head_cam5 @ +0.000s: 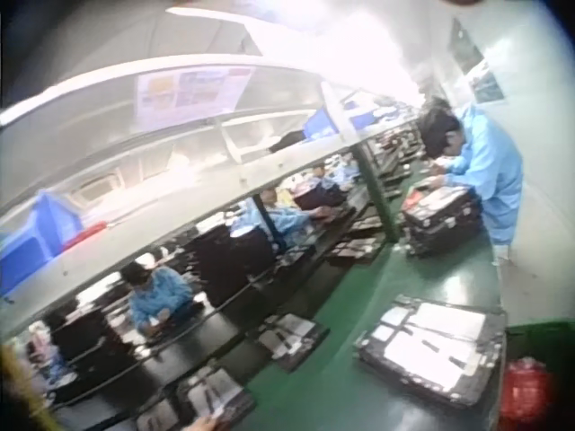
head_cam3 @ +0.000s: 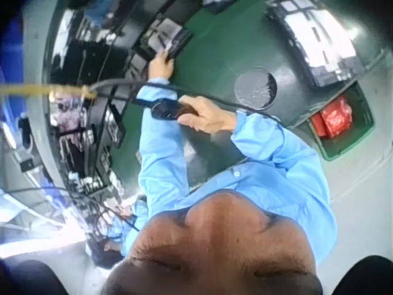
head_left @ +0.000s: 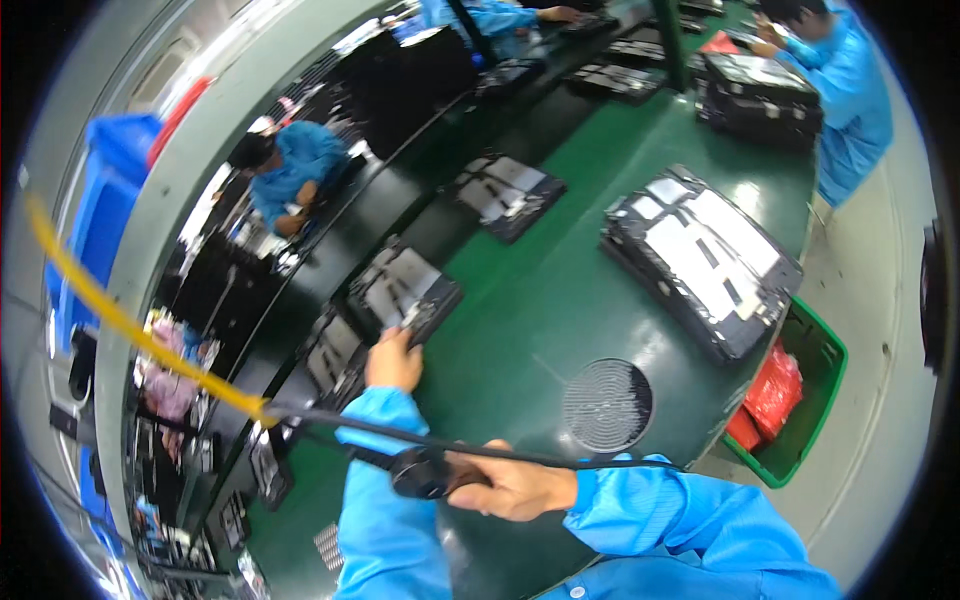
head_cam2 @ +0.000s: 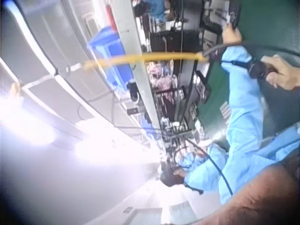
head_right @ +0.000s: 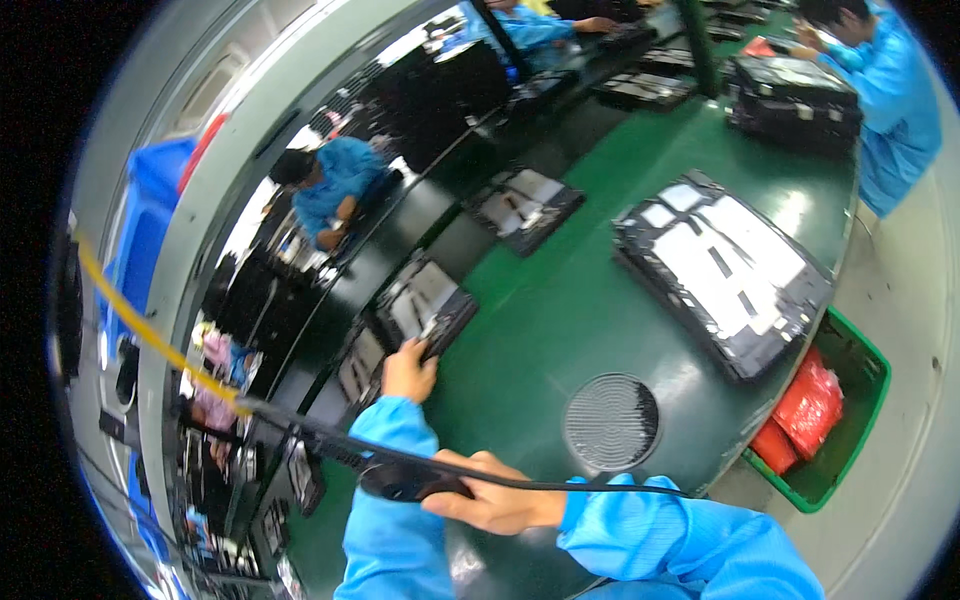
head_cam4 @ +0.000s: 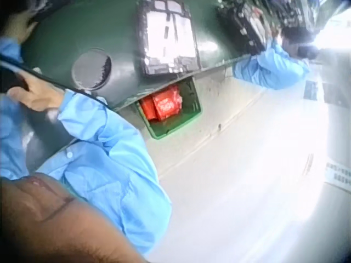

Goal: Assembling internal components and securing parts of tablet-like devices using an electric screwdriver on a production line.

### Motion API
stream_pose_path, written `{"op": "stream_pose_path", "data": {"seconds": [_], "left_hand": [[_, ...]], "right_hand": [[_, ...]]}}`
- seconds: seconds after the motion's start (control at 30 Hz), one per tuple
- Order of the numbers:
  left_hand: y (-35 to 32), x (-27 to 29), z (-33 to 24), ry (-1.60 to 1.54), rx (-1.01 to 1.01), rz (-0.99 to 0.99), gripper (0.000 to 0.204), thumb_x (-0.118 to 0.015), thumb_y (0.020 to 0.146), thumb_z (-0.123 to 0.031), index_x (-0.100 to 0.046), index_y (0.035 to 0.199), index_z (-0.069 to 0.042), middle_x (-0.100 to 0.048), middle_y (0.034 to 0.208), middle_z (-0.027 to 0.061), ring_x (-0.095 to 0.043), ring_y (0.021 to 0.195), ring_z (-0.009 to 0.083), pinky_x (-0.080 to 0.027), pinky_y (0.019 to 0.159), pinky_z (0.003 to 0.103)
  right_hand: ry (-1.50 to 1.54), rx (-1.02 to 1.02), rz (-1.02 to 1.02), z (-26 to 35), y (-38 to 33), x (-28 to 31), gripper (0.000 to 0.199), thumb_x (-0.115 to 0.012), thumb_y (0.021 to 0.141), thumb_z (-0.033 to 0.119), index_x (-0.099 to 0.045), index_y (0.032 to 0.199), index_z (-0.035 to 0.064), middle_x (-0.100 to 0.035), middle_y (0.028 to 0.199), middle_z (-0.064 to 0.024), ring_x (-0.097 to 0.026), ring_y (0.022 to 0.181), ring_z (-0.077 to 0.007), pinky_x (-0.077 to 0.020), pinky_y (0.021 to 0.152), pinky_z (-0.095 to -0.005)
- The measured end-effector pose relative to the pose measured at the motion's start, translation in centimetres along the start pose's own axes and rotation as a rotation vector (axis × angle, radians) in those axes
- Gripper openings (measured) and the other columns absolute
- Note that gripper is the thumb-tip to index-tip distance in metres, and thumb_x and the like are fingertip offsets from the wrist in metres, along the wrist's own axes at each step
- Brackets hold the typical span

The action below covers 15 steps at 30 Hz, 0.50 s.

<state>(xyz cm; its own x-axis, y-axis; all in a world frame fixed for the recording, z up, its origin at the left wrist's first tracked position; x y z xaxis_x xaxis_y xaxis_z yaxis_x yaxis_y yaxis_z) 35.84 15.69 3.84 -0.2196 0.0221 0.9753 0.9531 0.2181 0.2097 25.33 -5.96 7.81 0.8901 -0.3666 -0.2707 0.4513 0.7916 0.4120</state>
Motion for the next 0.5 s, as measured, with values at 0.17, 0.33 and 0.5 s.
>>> {"op": "stream_pose_path", "data": {"seconds": [0.17, 0.33, 0.5], "left_hand": [[-5.8, 3.5, 11.8, 0.193, 0.156, 0.135, 0.08, -0.072, 0.052, -0.005, -0.045, 0.127, -0.002, -0.052, 0.119, 0.0244, -0.049, 0.113, 0.0392, -0.043, 0.096, 0.042], [-7.6, 0.8, 17.5, 0.209, 0.246, 0.246, 0.073, -0.066, 0.054, 0.001, -0.045, 0.124, 0.0, -0.057, 0.109, 0.0277, -0.054, 0.104, 0.0421, -0.045, 0.091, 0.043], [-8.6, 4.6, 19.1, 0.324, 0.336, -0.085, 0.055, -0.059, 0.057, -0.005, -0.056, 0.111, 0.003, -0.062, 0.097, 0.0282, -0.059, 0.093, 0.0438, -0.047, 0.082, 0.048]], "right_hand": [[-0.001, 0.067, 0.084, 1.4, 0.3, -1.2, 0.042, -0.057, 0.089, 0.04, -0.051, 0.099, 0.0, -0.056, 0.062, -0.0157, -0.055, 0.054, -0.0276, -0.0402, 0.05, -0.036], [-0.009, 0.089, 0.038, 1.4, 0.1, -0.4, 0.041, -0.056, 0.089, 0.038, -0.049, 0.102, -0.0003, -0.052, 0.06, -0.0101, -0.047, 0.05, -0.0209, -0.0355, 0.048, -0.0335], [-0.094, 0.083, 0.013, 0.8, 0.2, 0.1, 0.049, -0.053, 0.089, 0.047, -0.049, 0.096, -0.0004, -0.049, 0.055, -0.0096, -0.047, 0.048, -0.0207, -0.0354, 0.046, -0.0341]]}}
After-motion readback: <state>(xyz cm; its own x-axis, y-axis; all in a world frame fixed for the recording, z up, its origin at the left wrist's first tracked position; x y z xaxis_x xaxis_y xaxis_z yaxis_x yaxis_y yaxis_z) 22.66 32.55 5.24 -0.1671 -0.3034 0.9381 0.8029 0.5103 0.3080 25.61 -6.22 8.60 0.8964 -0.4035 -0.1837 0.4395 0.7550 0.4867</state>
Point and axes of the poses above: each hand's wrist, its own y-axis towards the middle knuckle, its own x-axis out of the back of the hand, z = x × y, the point moved 9 cm from there along y, towards the middle knuckle
